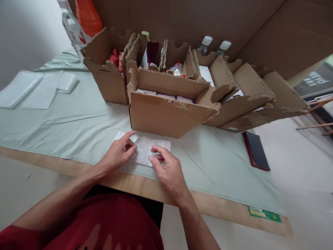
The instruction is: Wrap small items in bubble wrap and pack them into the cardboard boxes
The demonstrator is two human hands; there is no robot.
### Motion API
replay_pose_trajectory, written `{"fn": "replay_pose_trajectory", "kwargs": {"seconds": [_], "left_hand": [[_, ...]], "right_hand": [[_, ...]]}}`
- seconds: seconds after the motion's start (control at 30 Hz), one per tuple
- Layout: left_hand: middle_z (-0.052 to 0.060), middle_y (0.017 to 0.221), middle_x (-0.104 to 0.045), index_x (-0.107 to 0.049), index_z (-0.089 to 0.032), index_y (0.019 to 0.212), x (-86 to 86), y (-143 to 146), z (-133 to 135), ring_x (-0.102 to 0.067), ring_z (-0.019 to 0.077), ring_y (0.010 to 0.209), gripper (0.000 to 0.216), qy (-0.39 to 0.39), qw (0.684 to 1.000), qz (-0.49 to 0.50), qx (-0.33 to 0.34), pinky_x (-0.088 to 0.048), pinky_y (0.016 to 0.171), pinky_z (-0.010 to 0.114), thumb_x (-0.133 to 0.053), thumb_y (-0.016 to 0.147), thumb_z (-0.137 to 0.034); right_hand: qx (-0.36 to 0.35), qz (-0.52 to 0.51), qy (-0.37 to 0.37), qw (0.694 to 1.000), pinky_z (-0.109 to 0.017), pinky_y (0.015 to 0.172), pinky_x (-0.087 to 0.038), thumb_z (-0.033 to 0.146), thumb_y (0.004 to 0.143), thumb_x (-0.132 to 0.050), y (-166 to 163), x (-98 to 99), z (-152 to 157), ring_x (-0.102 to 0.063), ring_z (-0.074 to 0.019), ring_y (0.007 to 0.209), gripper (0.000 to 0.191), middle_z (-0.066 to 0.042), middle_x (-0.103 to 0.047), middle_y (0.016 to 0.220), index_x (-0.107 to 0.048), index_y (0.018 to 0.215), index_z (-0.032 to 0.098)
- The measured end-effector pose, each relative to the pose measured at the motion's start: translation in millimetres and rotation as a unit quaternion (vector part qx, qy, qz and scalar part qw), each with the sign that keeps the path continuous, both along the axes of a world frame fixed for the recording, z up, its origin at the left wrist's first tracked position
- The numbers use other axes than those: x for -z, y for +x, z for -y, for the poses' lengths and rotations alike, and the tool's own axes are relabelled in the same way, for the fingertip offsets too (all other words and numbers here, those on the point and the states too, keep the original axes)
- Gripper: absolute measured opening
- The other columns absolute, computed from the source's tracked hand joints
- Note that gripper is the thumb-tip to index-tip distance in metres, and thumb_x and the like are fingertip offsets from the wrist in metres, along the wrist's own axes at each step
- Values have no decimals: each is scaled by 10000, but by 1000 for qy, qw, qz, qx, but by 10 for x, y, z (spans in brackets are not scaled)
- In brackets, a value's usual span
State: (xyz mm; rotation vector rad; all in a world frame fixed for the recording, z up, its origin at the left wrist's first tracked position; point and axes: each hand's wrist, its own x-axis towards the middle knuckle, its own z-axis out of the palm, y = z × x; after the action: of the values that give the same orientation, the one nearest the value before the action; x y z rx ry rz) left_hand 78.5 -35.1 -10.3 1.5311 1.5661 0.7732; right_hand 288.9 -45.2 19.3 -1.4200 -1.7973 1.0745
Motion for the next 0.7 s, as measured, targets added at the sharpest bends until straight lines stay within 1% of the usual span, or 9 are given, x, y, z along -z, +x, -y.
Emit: {"fn": "replay_pose_trajectory", "kwargs": {"seconds": [0.07, 0.17, 0.33, 0.5, 0.6, 0.7], "left_hand": [[16, 852, -745, -483, -159, 1466, -3, 5, -16, -648, 175, 725, 581, 0, 999, -32, 11, -475, 710, 309, -546, 889, -170], [25, 874, -761, -519, -168, 1432, -26, 17, -23, -670, 183, 727, 537, -6, 998, -55, 17, -485, 702, 305, -577, 900, -210], [20, 882, -771, -589, -180, 1361, -48, 54, -34, -679, 187, 731, 455, -9, 994, -99, 46, -486, 710, 312, -603, 908, -219], [24, 910, -771, -561, -181, 1391, -82, 93, -23, -697, 199, 766, 457, -16, 988, -147, 51, -493, 709, 315, -602, 938, -223], [47, 1007, -769, -535, -191, 1422, -134, 160, -13, -727, 238, 883, 490, -15, 974, -219, 62, -513, 750, 340, -612, 938, -208], [80, 1081, -756, -536, -186, 1425, -174, 250, -22, -732, 277, 976, 495, -7, 958, -279, 71, -528, 774, 365, -600, 934, -180]], "right_hand": [[10, 9, 40, 999, -330, 787, -541, 355, 962, -623, 104, -18, 22, -667, -183, 847, 202, -31, -749, 1030, -720, 1108, 254], [18, -5, 65, 998, -329, 842, -535, 313, 989, -608, 152, -1, 41, -670, -174, 871, 175, -18, -745, 1025, -727, 1103, 255], [24, -58, 23, 998, -352, 911, -540, 309, 992, -598, 125, 160, -5, -699, -199, 1005, 208, -33, -749, 1103, -720, 1152, 256], [26, -121, -51, 991, -362, 859, -563, 367, 953, -622, 168, 383, -95, -711, -217, 981, 238, -59, -771, 1061, -746, 1108, 235], [36, -145, -49, 988, -361, 865, -562, 372, 948, -630, 194, 459, -118, -713, -211, 980, 237, -62, -772, 1069, -757, 1097, 237], [35, -147, -43, 988, -354, 863, -566, 360, 947, -640, 198, 458, -113, -716, -206, 980, 222, -56, -775, 1064, -763, 1090, 242]]}}
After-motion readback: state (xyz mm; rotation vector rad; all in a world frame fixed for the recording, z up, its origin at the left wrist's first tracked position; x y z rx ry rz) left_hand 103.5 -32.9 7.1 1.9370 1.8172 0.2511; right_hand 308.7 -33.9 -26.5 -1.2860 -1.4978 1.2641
